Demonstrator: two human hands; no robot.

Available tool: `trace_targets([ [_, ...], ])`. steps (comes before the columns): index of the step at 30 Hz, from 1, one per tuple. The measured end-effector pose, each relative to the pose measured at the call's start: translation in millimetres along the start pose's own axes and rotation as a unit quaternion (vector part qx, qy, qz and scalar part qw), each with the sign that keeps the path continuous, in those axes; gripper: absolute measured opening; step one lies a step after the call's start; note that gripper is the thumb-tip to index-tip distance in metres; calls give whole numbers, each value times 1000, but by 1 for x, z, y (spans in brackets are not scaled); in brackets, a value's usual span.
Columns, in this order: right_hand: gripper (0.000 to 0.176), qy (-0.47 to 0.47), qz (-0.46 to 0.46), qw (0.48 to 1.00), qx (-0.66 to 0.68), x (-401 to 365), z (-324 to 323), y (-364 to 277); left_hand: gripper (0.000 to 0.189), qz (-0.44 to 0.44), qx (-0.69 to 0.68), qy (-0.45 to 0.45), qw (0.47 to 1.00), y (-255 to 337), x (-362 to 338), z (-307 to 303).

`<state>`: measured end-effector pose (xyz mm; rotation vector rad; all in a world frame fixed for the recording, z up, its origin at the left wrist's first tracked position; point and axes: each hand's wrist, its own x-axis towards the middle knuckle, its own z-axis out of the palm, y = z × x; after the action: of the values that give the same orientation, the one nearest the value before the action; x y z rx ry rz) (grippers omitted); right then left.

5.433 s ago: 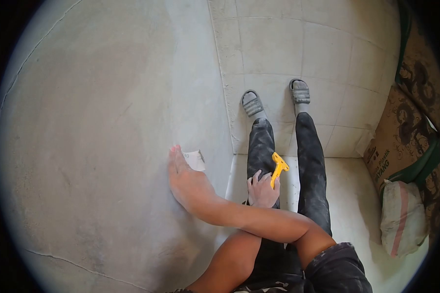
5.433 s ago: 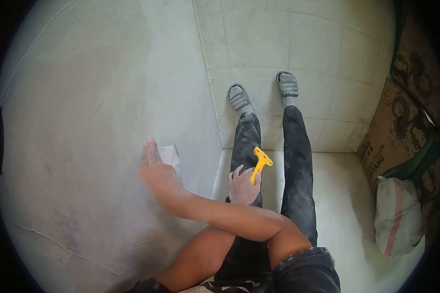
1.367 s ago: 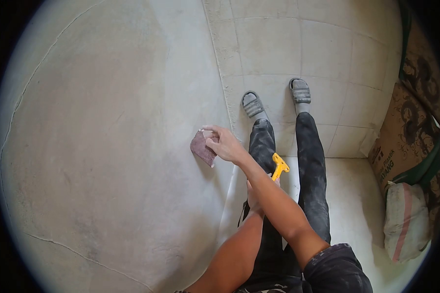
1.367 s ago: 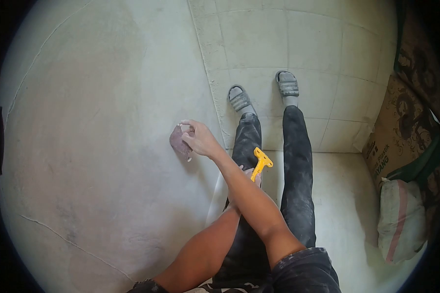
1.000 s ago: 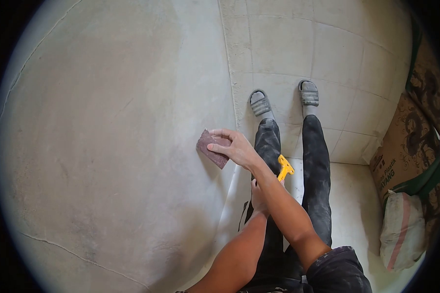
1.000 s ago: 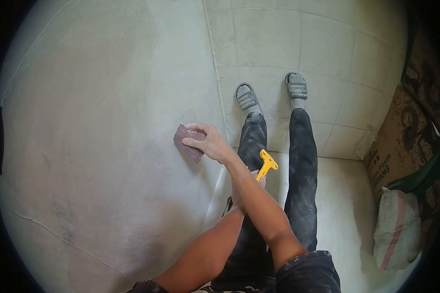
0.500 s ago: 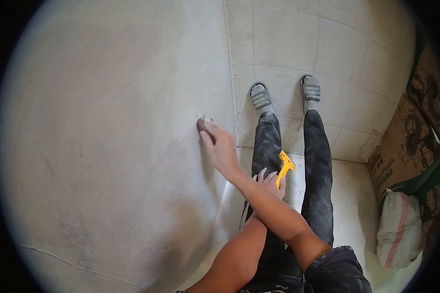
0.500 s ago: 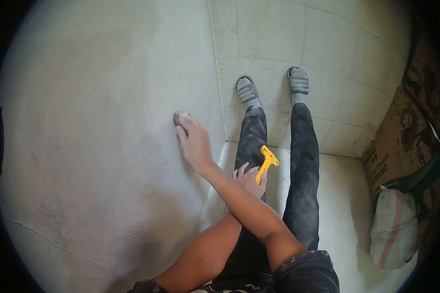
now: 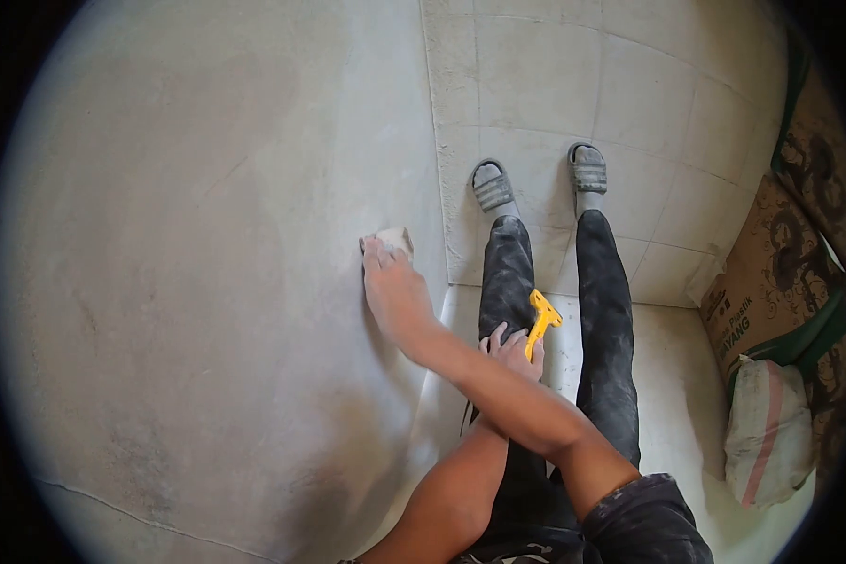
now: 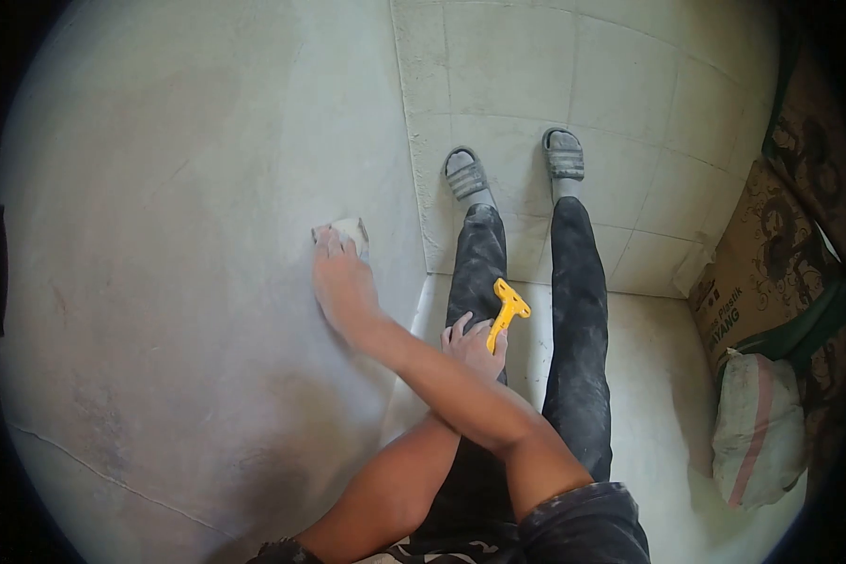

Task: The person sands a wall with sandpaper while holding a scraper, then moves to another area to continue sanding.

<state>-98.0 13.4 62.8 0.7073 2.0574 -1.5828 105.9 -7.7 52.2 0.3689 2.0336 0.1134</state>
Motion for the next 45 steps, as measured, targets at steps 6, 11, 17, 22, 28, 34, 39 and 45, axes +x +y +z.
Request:
trace_targets([
  [6,43,-4,0,1000,-9,3,-8,-7,40,7,9,-14,1000,-3,1,-3],
  [11,47,-8,-73,994,-75,-22,3,-24,38,6,18,-14,1000,-8,1,7],
  [17,55,-15,75,984,159,-7,-8,-16,36,12,4,-12,1000,-13,0,7],
  [22,60,-64,147,966,201,8,-15,1,36,2,10,-24,1000,-9,-4,1],
  [28,46,-89,86,992,40,17,-16,1,39,8,35,-36,999,-11,-2,0],
  [34,67,26,-98,995,22,-14,-9,-28,37,19,25,-14,999,-11,-2,3],
  [39,63,-38,197,933,298,0,-28,-25,36,28,28,3,999,-10,5,3],
  [45,62,-139,98,983,72,14,-20,-5,37,12,36,-21,999,-2,-5,-4],
])
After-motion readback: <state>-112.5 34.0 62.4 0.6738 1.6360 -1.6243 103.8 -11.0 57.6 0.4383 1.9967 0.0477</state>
